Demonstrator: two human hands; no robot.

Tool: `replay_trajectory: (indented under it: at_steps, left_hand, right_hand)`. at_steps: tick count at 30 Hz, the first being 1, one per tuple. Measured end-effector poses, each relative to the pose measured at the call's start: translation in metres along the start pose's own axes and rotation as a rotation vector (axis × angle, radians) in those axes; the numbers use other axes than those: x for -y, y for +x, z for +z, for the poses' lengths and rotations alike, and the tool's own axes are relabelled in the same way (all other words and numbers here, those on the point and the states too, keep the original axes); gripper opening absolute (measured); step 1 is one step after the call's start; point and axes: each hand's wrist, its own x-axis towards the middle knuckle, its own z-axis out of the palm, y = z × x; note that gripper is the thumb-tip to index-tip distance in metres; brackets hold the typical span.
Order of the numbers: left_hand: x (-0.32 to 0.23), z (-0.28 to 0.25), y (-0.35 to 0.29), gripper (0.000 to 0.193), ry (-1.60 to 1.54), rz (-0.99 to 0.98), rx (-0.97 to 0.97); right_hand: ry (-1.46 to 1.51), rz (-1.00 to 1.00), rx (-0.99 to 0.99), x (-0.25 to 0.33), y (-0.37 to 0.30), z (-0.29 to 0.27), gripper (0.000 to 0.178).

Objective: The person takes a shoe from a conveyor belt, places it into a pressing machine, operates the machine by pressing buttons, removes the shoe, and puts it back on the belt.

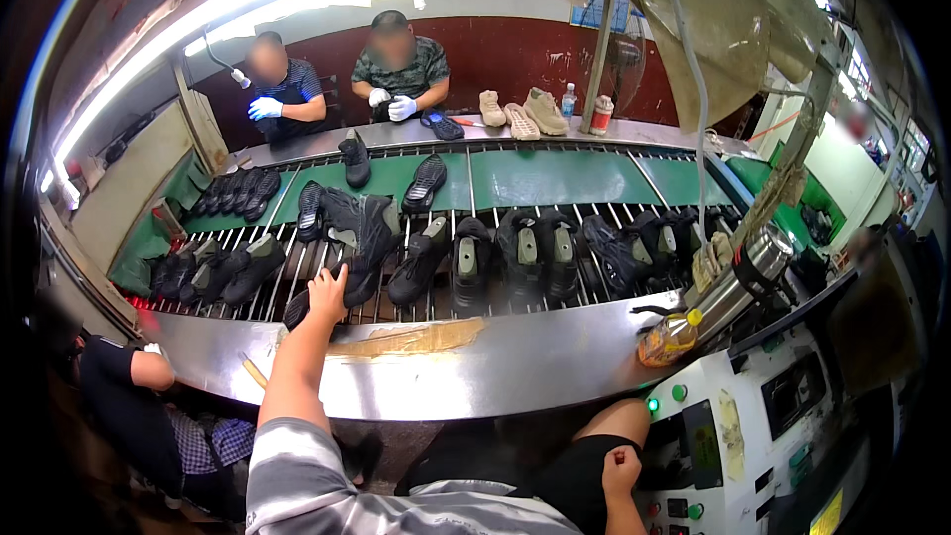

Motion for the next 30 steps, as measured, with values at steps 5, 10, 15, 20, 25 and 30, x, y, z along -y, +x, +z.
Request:
replay_trajectory:
  at_steps: [5, 10, 15, 20, 25, 30]
  left_hand:
    - [0.024, -0.108, -0.037, 0.105, -0.820, -0.364, -0.176]
    - [0.012, -0.062, -0.104, 0.064, -2.380, -0.188, -0.178]
    - [-0.145, -0.040, -0.140, 0.071, -3.266, 0.164, 0.418]
    - [-0.276, -0.269, -0.183, 0.037, -2.580, 0.102, 0.706]
    - [-0.355, -0.269, -0.119, 0.029, -1.869, 1.095, 0.790]
    - [-0.412, -0.224, -0.125, 0.023, -1.979, 0.719, 0.790]
  right_hand:
    - [-0.021, -0.014, 0.011, 0.003, 0.004, 0.003, 0.008]
    - [0.046, 0.018, 0.098, 0.024, 0.008, 0.011, 0.003]
    - [0.544, 0.049, 0.389, 0.059, 0.024, 0.038, 0.026]
    - [1.105, 0.140, 0.516, 0.146, 0.074, 0.021, 0.073]
    - [1.745, 0.121, 0.372, 0.200, 0.106, -0.070, 0.072]
    - [1.724, -0.027, -0.073, 0.113, 0.121, -0.161, 0.072]
